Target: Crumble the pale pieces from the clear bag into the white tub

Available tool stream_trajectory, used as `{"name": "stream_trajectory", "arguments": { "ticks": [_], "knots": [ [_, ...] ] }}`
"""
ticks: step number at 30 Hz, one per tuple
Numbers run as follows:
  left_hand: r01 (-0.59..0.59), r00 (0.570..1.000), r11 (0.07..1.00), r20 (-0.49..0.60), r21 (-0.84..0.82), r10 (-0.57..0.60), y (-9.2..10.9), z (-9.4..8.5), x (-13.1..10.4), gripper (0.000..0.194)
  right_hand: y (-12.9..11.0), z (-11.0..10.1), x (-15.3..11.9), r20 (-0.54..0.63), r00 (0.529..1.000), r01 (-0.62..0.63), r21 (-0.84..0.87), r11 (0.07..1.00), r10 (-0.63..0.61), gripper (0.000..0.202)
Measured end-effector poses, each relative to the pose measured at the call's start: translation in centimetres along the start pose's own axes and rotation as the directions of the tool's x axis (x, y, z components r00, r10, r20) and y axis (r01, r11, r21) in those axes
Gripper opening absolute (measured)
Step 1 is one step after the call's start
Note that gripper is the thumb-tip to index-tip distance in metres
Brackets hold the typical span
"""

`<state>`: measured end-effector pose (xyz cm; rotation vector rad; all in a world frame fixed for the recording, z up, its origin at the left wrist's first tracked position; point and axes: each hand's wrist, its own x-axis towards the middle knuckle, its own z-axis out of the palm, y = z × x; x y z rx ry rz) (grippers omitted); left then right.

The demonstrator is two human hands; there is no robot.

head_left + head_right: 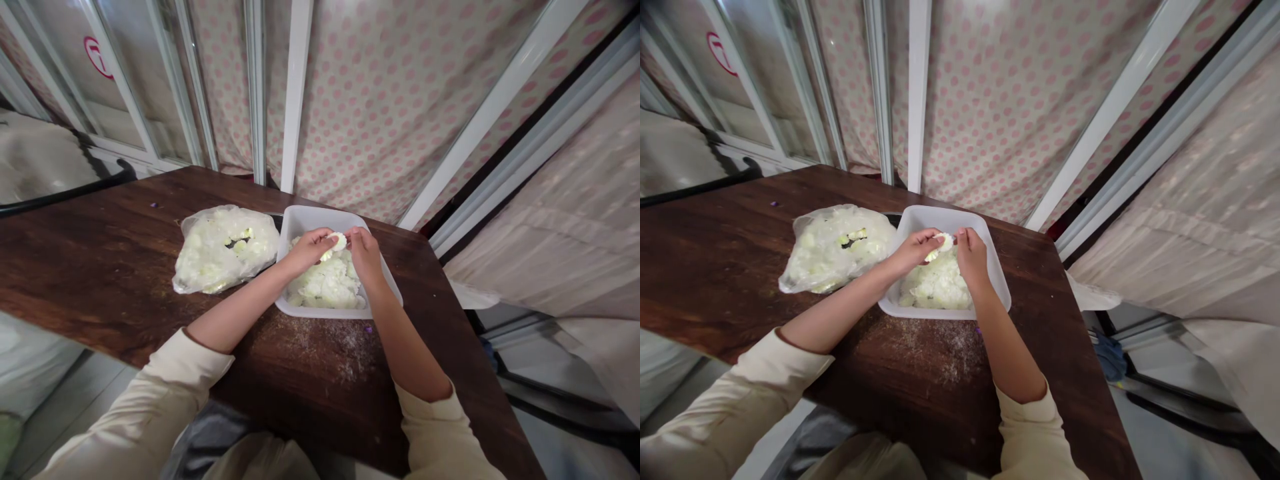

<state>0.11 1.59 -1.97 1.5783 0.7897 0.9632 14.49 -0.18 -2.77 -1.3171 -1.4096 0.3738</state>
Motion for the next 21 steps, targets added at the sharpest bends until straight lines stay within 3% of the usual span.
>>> {"name": "stream_trajectory", "arguments": {
  "ticks": [6, 13, 16, 19, 21],
  "knots": [
    [-0.026, 1.0, 0.999, -0.004, 0.032, 0.026, -0.19, 0.01, 0.25, 0.033, -0.48, 0.18, -0.16, 0.145, 0.989, 0.021, 0.117, 0.993, -0.038, 0.032],
    [-0.095, 0.995, 0.995, 0.002, 0.024, 0.095, -0.38, 0.07, 0.36, 0.042, -0.87, 0.1, -0.62, 0.052, 0.994, 0.103, -0.156, 0.982, -0.096, 0.032],
    [-0.094, 0.996, 0.996, -0.006, -0.01, 0.094, -0.28, 0.07, 0.25, 0.04, -0.7, -0.34, -0.52, -0.047, 0.994, 0.083, -0.254, 0.964, -0.098, 0.03],
    [-0.075, 0.997, 0.996, -0.024, -0.04, 0.074, -0.29, -0.04, 0.24, 0.035, -0.58, -0.65, -0.34, -0.101, 0.99, 0.07, -0.267, 0.961, -0.101, 0.03],
    [-0.075, 0.997, 0.996, -0.035, -0.044, 0.073, -0.45, -0.13, 0.36, 0.033, -0.64, -0.57, -0.31, -0.036, 0.995, 0.083, -0.184, 0.979, -0.091, 0.033]
  ]
}}
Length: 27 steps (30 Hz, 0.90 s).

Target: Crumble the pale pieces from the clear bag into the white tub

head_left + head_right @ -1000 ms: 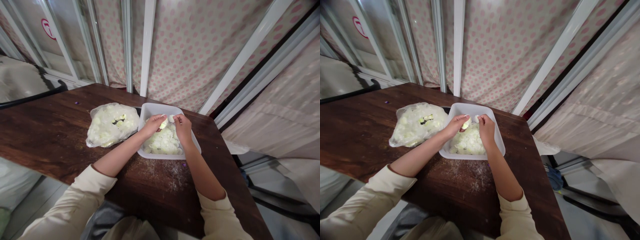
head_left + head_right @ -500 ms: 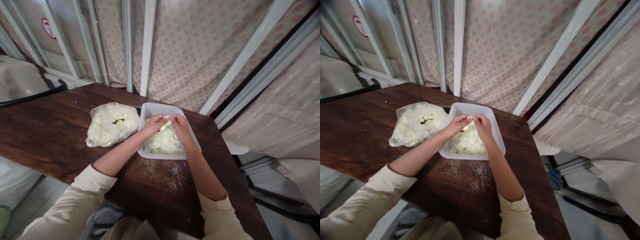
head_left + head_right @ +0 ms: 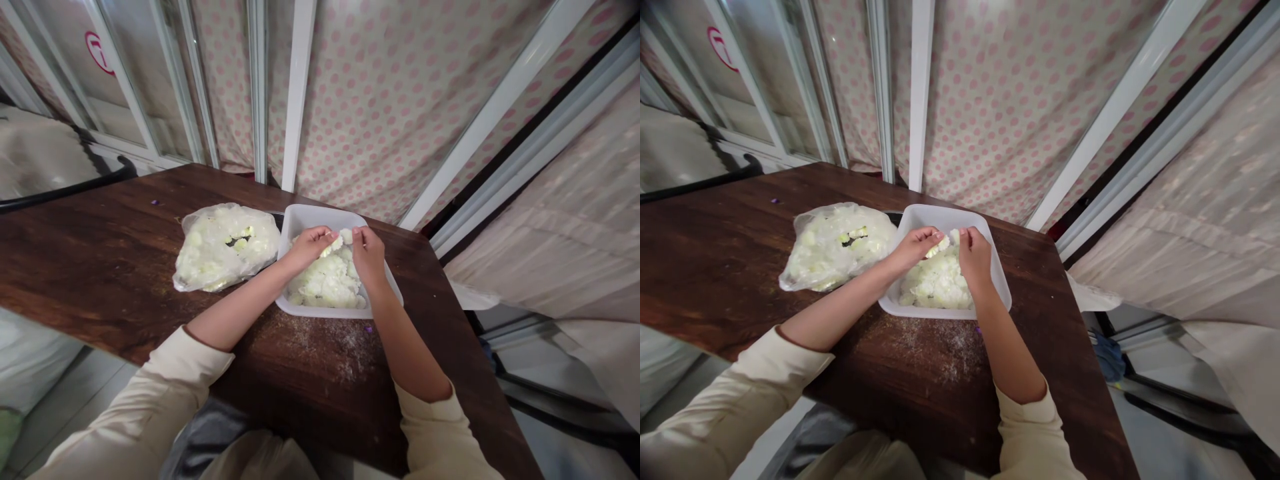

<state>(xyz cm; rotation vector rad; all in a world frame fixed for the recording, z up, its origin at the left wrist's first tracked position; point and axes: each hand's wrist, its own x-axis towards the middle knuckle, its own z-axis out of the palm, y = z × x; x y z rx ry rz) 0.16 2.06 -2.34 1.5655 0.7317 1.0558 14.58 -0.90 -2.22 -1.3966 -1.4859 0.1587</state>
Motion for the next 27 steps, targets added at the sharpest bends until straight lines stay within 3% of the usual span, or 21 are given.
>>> {"name": "stream_trajectory", "arguments": {
  "ticks": [4, 7, 11, 15, 20, 23, 27],
  "knots": [
    [-0.024, 0.999, 1.0, -0.027, 0.015, 0.024, -0.34, -0.05, 0.28, 0.034, -0.33, 0.55, -0.14, 0.21, 0.976, 0.01, 0.214, 0.977, -0.055, 0.034],
    [0.009, 0.998, 1.0, -0.055, 0.012, -0.008, -0.25, 0.08, 0.26, 0.036, -0.32, 0.82, -0.2, 0.266, 0.959, 0.035, 0.247, 0.968, -0.102, 0.029],
    [0.04, 0.999, 0.999, 0.013, 0.036, -0.041, -0.08, 0.17, 0.11, 0.038, -0.1, 0.78, -0.22, 0.194, 0.98, 0.011, 0.108, 0.994, -0.032, 0.03],
    [-0.017, 0.999, 0.999, 0.039, 0.046, 0.015, -0.27, 0.14, 0.16, 0.038, 0.05, 0.5, -0.27, 0.115, 0.993, -0.002, -0.098, 0.995, 0.013, 0.032],
    [-0.041, 0.999, 0.999, 0.026, 0.022, 0.04, -0.22, 0.15, 0.15, 0.037, 0.28, 0.26, -0.2, -0.014, 0.993, 0.107, -0.341, 0.934, -0.119, 0.028],
    [-0.038, 0.999, 0.999, 0.038, 0.023, 0.038, -0.17, 0.12, 0.13, 0.035, 0.3, 0.46, -0.14, 0.062, 0.991, 0.127, -0.218, 0.968, -0.116, 0.028],
    [-0.018, 1.0, 0.999, -0.004, 0.031, 0.018, -0.41, -0.01, 0.22, 0.034, 0.13, 0.64, -0.08, 0.14, 0.99, -0.006, 0.005, 1.0, 0.005, 0.031]
  ]
}}
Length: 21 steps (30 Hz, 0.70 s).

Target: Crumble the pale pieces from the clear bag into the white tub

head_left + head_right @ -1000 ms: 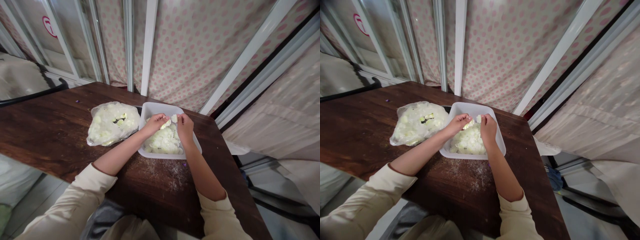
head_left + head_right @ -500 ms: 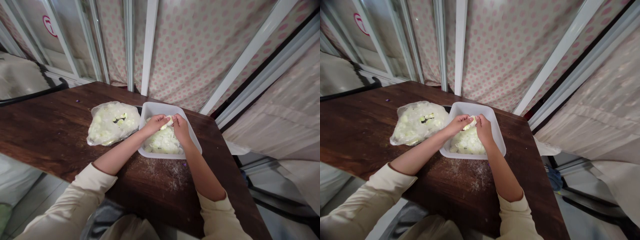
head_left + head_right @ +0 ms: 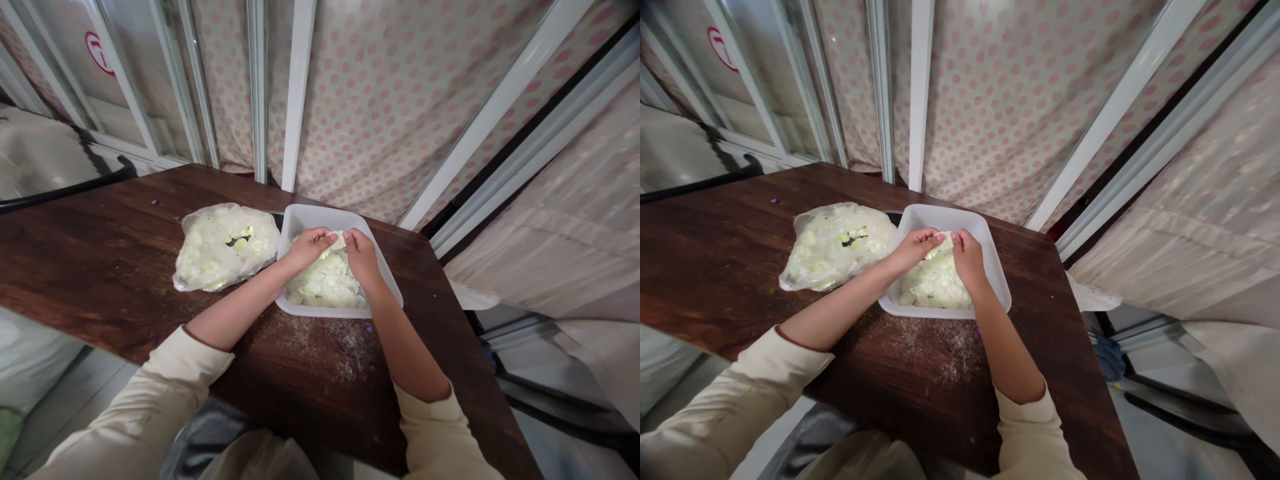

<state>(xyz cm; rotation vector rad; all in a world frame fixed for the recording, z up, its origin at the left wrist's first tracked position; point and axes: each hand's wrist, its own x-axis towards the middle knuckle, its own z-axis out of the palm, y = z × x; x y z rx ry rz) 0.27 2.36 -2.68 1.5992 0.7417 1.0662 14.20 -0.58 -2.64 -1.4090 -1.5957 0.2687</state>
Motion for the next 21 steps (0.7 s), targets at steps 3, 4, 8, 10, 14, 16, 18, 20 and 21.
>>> {"name": "stream_trajectory", "arguments": {
  "ticks": [3, 4, 8, 10, 14, 16, 18, 20, 21],
  "knots": [
    [0.006, 0.999, 1.0, -0.041, -0.005, -0.006, -0.3, -0.1, 0.1, 0.033, -0.2, -0.2, 0.1, -0.036, 0.999, -0.033, 0.053, 0.998, 0.035, 0.036],
    [0.01, 0.999, 1.0, -0.052, -0.007, -0.01, -0.3, -0.1, 0.1, 0.032, -0.2, -0.3, 0.1, -0.042, 0.998, -0.041, 0.069, 0.997, 0.044, 0.038],
    [0.036, 0.993, 0.999, -0.113, -0.01, -0.037, -0.4, -0.1, 0.1, 0.033, -0.2, -0.5, 0.1, -0.046, 0.995, -0.079, 0.136, 0.988, 0.086, 0.042],
    [0.048, 0.99, 0.999, -0.133, -0.007, -0.048, -0.4, -0.1, 0.2, 0.034, 0.0, -0.4, 0.2, -0.055, 0.994, -0.089, 0.16, 0.983, 0.099, 0.043],
    [0.095, 0.981, 0.995, -0.17, 0.01, -0.092, -0.7, -0.1, 0.4, 0.028, 0.4, -0.2, 0.2, -0.058, 0.992, -0.099, 0.186, 0.978, 0.112, 0.042],
    [0.131, 0.972, 0.991, -0.199, 0.025, -0.123, -1.0, -0.2, 0.5, 0.036, 0.6, -0.2, 0.3, -0.046, 0.992, -0.105, 0.165, 0.981, 0.114, 0.038],
    [0.153, 0.97, 0.987, -0.199, 0.044, -0.142, -1.1, -0.1, 0.6, 0.041, 0.7, -0.1, 0.3, -0.033, 0.994, -0.103, 0.119, 0.987, 0.108, 0.032],
    [0.161, 0.972, 0.985, -0.183, 0.061, -0.148, -1.0, -0.1, 0.5, 0.041, 0.8, -0.1, 0.3, -0.033, 0.995, -0.095, 0.078, 0.992, 0.098, 0.028],
    [0.16, 0.974, 0.985, -0.174, 0.068, -0.147, -0.9, 0.0, 0.5, 0.039, 0.8, 0.0, 0.3, -0.032, 0.995, -0.093, 0.065, 0.994, 0.095, 0.027]
  ]
}}
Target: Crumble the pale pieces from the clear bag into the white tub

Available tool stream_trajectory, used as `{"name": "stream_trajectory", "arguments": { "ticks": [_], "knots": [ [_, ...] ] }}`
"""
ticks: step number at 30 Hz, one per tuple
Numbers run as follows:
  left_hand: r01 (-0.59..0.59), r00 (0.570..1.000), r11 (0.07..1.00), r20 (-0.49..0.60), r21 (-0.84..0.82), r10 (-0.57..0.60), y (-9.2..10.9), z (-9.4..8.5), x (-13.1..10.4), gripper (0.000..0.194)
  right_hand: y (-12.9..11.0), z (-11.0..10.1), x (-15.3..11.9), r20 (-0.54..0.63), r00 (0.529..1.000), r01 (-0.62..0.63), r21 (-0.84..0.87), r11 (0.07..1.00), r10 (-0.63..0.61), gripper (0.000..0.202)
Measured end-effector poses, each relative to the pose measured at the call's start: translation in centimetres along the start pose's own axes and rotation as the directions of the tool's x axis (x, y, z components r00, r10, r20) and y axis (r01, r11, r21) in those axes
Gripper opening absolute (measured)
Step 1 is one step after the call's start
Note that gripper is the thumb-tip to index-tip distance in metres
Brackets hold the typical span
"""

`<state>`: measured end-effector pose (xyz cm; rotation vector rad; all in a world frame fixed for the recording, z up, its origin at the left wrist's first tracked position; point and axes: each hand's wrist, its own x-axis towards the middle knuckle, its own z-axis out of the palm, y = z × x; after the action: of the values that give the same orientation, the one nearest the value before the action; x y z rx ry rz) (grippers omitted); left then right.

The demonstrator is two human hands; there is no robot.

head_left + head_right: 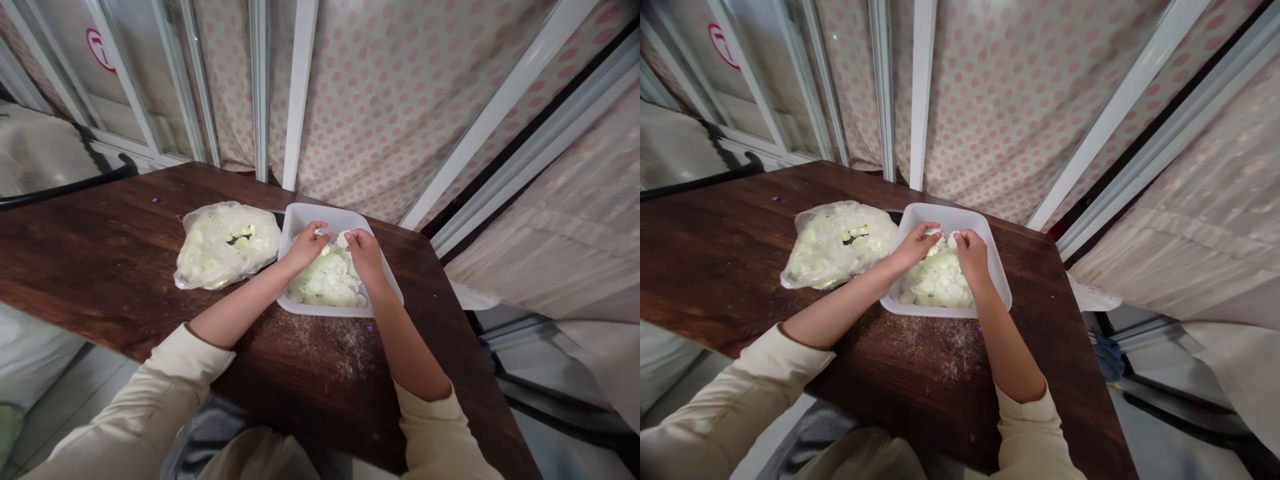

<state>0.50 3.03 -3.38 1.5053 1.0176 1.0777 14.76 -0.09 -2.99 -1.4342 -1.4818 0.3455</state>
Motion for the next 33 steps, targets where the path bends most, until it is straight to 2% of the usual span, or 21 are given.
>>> {"name": "stream_trajectory", "arguments": {
  "ticks": [3, 7, 11, 14, 16, 19, 23, 26, 28, 30, 33],
  "knots": [
    [-0.009, 0.998, 1.0, 0.063, 0.003, 0.009, 0.6, 0.1, -0.4, 0.03, -0.1, 0.1, -0.1, 0.035, 0.999, 0.012, 0.002, 1.0, -0.012, 0.031],
    [-0.04, 0.983, 0.998, 0.175, -0.038, 0.046, 1.2, 0.0, -0.8, 0.034, -0.4, 0.2, -0.3, 0.101, 0.994, 0.038, 0.031, 0.999, -0.041, 0.037],
    [-0.064, 0.994, 0.994, 0.079, -0.083, 0.071, 1.0, -0.2, -0.6, 0.035, -0.8, 0.0, -0.4, 0.021, 0.999, 0.025, 0.011, 1.0, -0.026, 0.042],
    [-0.032, 0.999, 0.998, 0.037, -0.059, 0.034, 0.8, -0.3, -0.4, 0.033, -0.7, -0.3, -0.3, -0.059, 0.998, 0.004, -0.016, 1.0, -0.005, 0.041],
    [-0.013, 1.0, 0.999, 0.025, -0.046, 0.014, 0.6, -0.2, -0.2, 0.031, -0.5, -0.3, -0.3, -0.062, 0.998, -0.014, -0.066, 0.998, 0.01, 0.036],
    [0.008, 1.0, 0.999, -0.018, -0.046, -0.009, 0.1, -0.1, 0.1, 0.031, -0.1, -0.1, -0.3, -0.007, 0.999, -0.038, -0.106, 0.994, 0.037, 0.038],
    [-0.022, 1.0, 1.0, -0.021, -0.022, 0.022, -0.6, 0.1, 0.4, 0.032, 0.1, 0.5, -0.4, 0.128, 0.991, -0.025, -0.016, 1.0, 0.027, 0.044],
    [-0.094, 0.994, 0.993, 0.046, -0.067, 0.097, -0.4, 0.2, 0.2, 0.032, -0.3, 0.8, -0.7, 0.297, 0.954, 0.012, 0.07, 0.997, -0.033, 0.039],
    [-0.1, 0.993, 0.99, 0.05, -0.102, 0.105, 0.0, 0.2, 0.0, 0.028, -0.6, 1.0, -0.7, 0.356, 0.931, 0.042, 0.109, 0.993, -0.078, 0.033],
    [-0.047, 0.998, 0.989, 0.04, -0.138, 0.053, 0.4, 0.2, -0.3, 0.023, -0.7, 0.9, -0.7, 0.353, 0.931, 0.047, 0.141, 0.989, -0.095, 0.029],
    [0.057, 0.989, 0.977, 0.146, -0.206, -0.027, 0.7, 0.2, -0.5, 0.017, -0.6, 0.8, -0.6, 0.274, 0.958, 0.05, 0.148, 0.988, -0.089, 0.028]
  ]
}}
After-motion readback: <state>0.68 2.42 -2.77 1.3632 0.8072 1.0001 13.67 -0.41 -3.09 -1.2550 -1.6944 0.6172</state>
